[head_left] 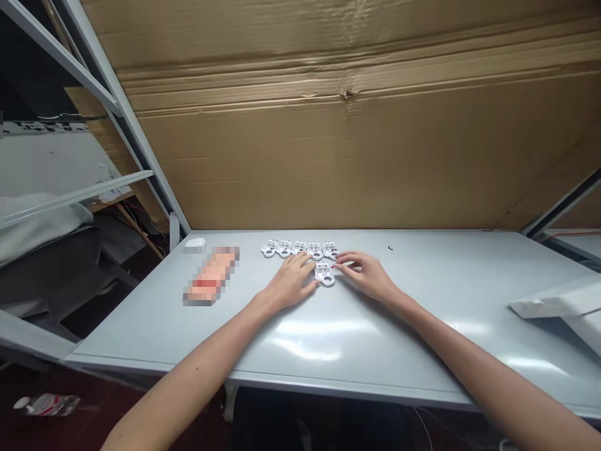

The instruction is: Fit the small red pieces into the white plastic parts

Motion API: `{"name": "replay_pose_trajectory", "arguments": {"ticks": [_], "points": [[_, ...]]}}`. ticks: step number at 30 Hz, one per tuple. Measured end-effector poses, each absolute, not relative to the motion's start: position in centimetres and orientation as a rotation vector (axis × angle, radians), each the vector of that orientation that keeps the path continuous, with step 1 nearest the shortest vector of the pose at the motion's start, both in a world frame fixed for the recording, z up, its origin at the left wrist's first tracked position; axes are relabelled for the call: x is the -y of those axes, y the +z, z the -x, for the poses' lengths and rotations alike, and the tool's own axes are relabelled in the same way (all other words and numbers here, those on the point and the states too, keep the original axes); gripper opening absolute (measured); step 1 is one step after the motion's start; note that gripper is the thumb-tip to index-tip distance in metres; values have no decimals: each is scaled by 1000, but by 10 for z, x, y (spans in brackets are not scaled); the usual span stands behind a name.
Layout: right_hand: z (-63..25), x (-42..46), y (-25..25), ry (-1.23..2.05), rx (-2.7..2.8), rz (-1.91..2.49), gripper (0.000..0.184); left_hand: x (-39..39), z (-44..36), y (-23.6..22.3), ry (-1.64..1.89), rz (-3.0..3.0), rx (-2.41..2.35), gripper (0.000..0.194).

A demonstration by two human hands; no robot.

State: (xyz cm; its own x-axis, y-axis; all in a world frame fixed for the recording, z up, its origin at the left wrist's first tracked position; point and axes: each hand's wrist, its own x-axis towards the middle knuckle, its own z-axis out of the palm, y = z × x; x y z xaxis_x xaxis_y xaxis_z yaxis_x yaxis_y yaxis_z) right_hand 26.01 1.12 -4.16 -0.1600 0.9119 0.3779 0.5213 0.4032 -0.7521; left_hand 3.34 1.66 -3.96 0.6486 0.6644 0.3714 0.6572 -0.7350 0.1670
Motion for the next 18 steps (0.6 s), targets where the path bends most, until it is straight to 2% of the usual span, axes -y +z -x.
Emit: {"name": "replay_pose_trajectory", "arguments": {"ticks": [6,18], "points": [[-258,-8,-47,368,2103,1142,21,-18,-32,-42,685,-2846,-1124,26],[-261,-8,-47,128,2232,1187,26,-14,-35,-38,637,-2842,-1079,32]]}}
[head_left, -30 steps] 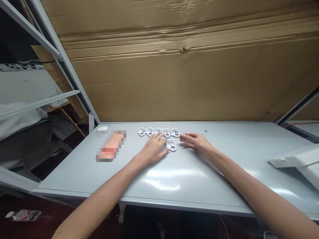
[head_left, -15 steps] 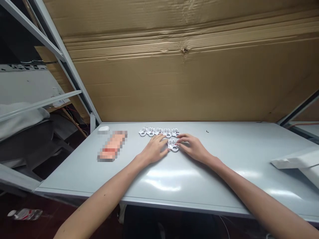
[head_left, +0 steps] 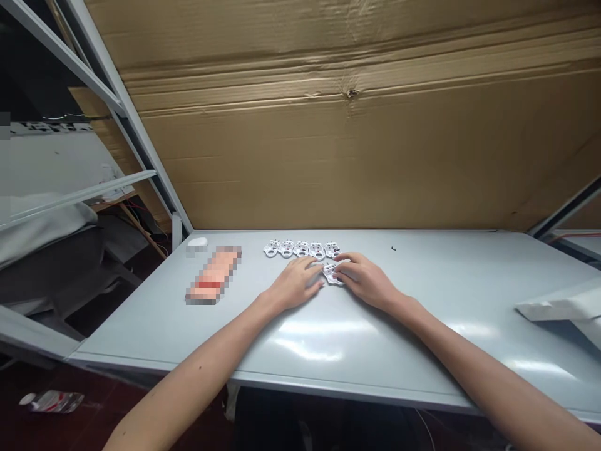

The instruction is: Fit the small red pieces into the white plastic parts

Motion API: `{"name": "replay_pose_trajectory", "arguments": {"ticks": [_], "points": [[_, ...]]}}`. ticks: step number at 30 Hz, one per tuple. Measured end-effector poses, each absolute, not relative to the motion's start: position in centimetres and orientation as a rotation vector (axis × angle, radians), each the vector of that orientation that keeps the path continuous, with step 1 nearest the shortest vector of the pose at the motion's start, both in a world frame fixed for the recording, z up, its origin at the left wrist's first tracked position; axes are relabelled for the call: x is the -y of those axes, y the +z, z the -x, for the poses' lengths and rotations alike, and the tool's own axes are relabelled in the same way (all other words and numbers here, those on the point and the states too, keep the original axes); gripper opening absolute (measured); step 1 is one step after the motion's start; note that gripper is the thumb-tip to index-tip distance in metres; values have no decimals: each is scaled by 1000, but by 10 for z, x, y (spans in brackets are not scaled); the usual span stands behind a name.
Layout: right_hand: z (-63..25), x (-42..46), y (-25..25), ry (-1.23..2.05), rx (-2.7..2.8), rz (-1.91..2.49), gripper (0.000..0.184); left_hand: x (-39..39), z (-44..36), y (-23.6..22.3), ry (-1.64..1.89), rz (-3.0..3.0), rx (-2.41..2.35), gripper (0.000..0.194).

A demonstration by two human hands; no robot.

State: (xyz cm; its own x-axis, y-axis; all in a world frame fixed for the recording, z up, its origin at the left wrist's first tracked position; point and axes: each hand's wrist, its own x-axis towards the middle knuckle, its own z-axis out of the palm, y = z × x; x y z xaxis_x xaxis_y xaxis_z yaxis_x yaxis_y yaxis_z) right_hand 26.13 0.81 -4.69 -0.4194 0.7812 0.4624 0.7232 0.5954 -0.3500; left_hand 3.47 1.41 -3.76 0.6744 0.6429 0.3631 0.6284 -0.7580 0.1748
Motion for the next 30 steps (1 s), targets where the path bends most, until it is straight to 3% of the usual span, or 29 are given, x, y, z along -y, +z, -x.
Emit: {"name": "replay_pose_trajectory", "arguments": {"ticks": [6,19,30], "points": [[-268,-7,-37,2,2200,1205,24,-14,-34,-40,625,-2845,-1090,36],[-264,-8,-45,74,2300,1268,31,-11,-36,-34,637,-2991,-908,24],[-265,-8,-45,70,2290,1149,28,-14,-32,-35,586,-3028,-1027,23]]}}
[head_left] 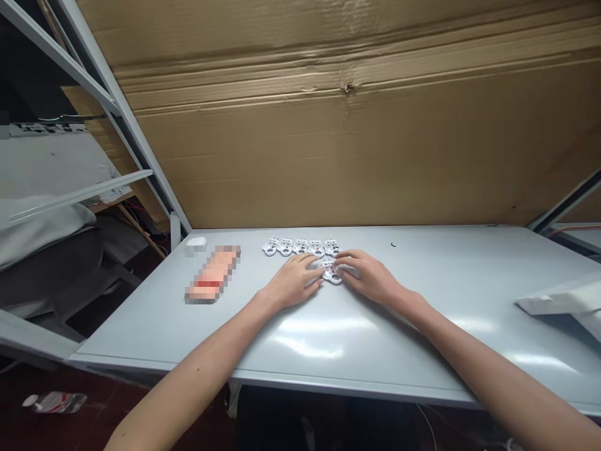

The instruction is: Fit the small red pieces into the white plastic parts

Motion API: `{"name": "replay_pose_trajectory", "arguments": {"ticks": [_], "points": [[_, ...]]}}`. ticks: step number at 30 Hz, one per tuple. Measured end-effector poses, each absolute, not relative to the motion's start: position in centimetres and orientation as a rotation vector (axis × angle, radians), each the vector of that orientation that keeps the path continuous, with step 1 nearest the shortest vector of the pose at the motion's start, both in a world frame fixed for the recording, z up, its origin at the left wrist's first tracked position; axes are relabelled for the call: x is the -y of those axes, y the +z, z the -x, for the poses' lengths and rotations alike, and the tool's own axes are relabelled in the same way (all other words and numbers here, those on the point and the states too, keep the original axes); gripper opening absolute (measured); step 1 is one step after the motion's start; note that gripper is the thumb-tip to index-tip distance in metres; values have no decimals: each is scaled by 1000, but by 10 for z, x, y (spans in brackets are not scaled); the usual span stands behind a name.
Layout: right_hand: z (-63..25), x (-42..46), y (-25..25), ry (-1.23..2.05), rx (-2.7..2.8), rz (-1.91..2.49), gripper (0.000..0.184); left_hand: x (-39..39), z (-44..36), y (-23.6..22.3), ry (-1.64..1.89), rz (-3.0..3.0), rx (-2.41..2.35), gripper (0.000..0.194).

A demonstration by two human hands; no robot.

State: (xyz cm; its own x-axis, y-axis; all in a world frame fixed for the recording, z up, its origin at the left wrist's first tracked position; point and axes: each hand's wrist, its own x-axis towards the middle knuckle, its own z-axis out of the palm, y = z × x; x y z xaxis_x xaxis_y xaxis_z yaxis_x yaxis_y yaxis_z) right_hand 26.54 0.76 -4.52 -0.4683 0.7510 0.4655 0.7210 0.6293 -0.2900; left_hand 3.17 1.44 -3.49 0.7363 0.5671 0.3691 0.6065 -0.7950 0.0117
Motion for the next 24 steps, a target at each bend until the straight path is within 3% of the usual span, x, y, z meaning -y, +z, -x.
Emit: {"name": "replay_pose_trajectory", "arguments": {"ticks": [10,24], "points": [[-263,-7,-46,87,2239,1150,20,-14,-32,-34,-558,2839,932,23],[-265,-12,-51,150,2219,1188,24,-13,-32,-33,-516,2837,963,24]]}}
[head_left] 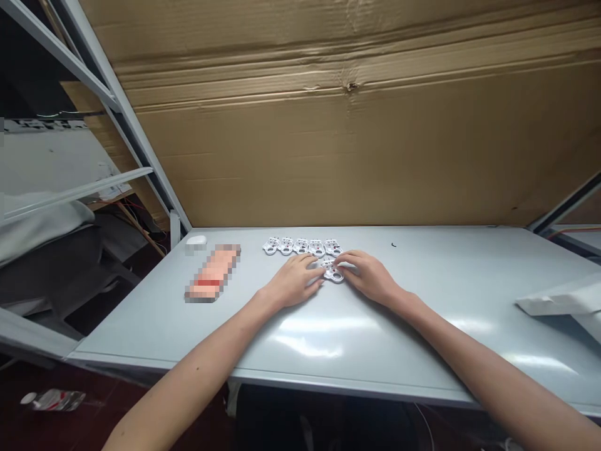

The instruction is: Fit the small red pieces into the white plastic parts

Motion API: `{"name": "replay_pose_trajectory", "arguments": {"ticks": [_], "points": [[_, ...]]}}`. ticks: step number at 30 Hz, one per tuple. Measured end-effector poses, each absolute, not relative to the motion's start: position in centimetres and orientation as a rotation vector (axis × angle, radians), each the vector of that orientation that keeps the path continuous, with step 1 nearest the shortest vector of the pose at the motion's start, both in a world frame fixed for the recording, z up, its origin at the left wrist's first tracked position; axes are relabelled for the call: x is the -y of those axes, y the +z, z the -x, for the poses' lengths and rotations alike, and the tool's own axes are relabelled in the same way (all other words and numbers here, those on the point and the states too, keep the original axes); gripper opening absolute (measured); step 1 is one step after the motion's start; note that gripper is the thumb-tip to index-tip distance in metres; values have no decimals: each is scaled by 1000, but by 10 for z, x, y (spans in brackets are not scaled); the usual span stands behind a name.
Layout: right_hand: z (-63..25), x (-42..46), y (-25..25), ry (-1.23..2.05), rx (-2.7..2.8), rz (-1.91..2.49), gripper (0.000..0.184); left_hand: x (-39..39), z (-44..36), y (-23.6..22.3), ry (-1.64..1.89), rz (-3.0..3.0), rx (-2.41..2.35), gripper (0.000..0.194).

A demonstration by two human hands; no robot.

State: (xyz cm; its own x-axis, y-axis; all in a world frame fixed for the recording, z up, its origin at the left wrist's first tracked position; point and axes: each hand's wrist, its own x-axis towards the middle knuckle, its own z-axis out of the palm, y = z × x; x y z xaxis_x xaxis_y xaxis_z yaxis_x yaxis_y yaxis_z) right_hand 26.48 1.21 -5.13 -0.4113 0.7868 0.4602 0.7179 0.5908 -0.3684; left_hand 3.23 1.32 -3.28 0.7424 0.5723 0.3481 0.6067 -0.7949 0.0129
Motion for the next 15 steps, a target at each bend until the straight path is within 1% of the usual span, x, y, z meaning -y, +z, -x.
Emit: {"name": "replay_pose_trajectory", "arguments": {"ticks": [3,8,15], "points": [[-264,-10,-48,188,2217,1195,29,-15,-31,-33,-549,2861,945,23],[-263,-5,-43,295,2330,1088,42,-16,-29,-29,-634,2863,991,22],[-266,-3,-35,370,2358,1072,43,-22,-22,-30,-685,2730,1174,25]]}}
